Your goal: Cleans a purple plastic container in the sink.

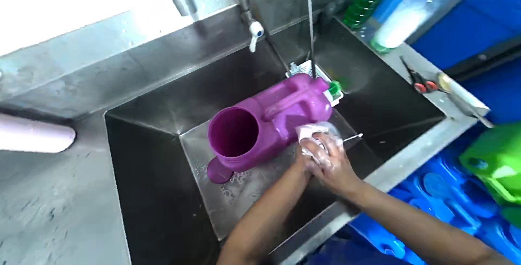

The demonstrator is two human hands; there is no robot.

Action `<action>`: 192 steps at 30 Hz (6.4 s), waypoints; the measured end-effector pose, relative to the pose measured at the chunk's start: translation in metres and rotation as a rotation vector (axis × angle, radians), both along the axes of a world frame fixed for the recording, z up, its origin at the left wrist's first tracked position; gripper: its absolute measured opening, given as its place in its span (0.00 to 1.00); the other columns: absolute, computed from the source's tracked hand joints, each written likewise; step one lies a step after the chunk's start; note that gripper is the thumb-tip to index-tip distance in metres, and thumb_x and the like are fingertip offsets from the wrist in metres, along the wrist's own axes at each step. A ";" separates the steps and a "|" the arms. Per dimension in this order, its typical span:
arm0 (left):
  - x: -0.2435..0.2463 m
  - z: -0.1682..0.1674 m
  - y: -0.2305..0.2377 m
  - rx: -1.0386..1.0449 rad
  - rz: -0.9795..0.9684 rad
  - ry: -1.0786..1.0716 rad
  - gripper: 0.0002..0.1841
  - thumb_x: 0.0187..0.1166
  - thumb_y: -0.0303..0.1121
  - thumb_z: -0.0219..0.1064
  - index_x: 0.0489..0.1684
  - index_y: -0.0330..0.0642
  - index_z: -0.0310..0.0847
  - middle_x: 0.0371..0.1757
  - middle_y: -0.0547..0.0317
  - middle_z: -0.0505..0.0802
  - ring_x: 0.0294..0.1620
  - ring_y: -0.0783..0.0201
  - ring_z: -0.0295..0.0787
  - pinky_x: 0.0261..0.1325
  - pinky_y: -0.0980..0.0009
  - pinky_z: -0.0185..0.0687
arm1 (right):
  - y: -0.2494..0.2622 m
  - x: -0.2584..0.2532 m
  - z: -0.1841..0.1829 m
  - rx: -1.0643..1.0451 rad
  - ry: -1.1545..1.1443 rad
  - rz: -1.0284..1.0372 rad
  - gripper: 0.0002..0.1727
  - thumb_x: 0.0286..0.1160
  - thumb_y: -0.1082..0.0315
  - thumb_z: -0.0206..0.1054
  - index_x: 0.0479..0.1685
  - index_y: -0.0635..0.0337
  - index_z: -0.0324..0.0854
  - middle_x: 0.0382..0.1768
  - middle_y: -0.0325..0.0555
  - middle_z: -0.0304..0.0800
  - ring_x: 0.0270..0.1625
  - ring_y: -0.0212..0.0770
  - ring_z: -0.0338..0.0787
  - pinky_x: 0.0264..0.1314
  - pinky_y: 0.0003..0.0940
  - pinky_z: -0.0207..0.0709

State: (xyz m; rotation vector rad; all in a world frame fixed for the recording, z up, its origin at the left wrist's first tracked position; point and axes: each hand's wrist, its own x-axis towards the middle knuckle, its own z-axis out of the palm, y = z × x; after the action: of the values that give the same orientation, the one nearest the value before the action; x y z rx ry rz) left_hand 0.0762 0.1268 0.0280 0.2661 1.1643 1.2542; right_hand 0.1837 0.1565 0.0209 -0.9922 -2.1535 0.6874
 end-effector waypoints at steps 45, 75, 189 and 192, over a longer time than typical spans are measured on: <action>-0.169 0.079 -0.083 -0.338 0.120 1.482 0.39 0.85 0.52 0.63 0.91 0.37 0.59 0.87 0.28 0.66 0.86 0.30 0.63 0.80 0.25 0.57 | 0.181 -0.063 0.082 -0.951 0.532 0.875 0.19 0.80 0.46 0.57 0.51 0.51 0.80 0.35 0.31 0.91 0.35 0.26 0.89 0.40 0.28 0.86; -0.136 0.042 0.056 -0.087 0.352 0.852 0.29 0.78 0.24 0.66 0.78 0.27 0.61 0.60 0.38 0.86 0.55 0.58 0.86 0.61 0.61 0.83 | 0.213 -0.027 0.096 -0.785 0.501 0.561 0.28 0.84 0.63 0.52 0.84 0.45 0.56 0.53 0.33 0.85 0.45 0.28 0.90 0.43 0.27 0.87; -0.177 0.051 0.075 -0.317 -0.346 1.395 0.27 0.86 0.47 0.66 0.63 0.25 0.82 0.58 0.25 0.89 0.66 0.31 0.84 0.73 0.31 0.69 | 0.273 0.039 0.122 -0.397 0.173 0.554 0.31 0.63 0.35 0.69 0.57 0.49 0.80 0.33 0.20 0.86 0.30 0.16 0.84 0.34 0.18 0.82; -0.132 0.062 0.105 -0.278 -0.582 1.626 0.28 0.85 0.50 0.65 0.70 0.33 0.82 0.63 0.30 0.90 0.70 0.33 0.84 0.74 0.32 0.72 | 0.264 -0.036 0.109 -0.317 -0.038 0.431 0.29 0.81 0.52 0.59 0.65 0.71 0.78 0.51 0.62 0.86 0.51 0.50 0.86 0.59 0.55 0.78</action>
State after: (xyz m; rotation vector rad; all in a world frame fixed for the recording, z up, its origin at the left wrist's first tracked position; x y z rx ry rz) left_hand -0.0560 0.2321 0.0904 1.4500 2.3072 0.1183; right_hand 0.1479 0.4208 0.1294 -0.6952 -2.3639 1.2544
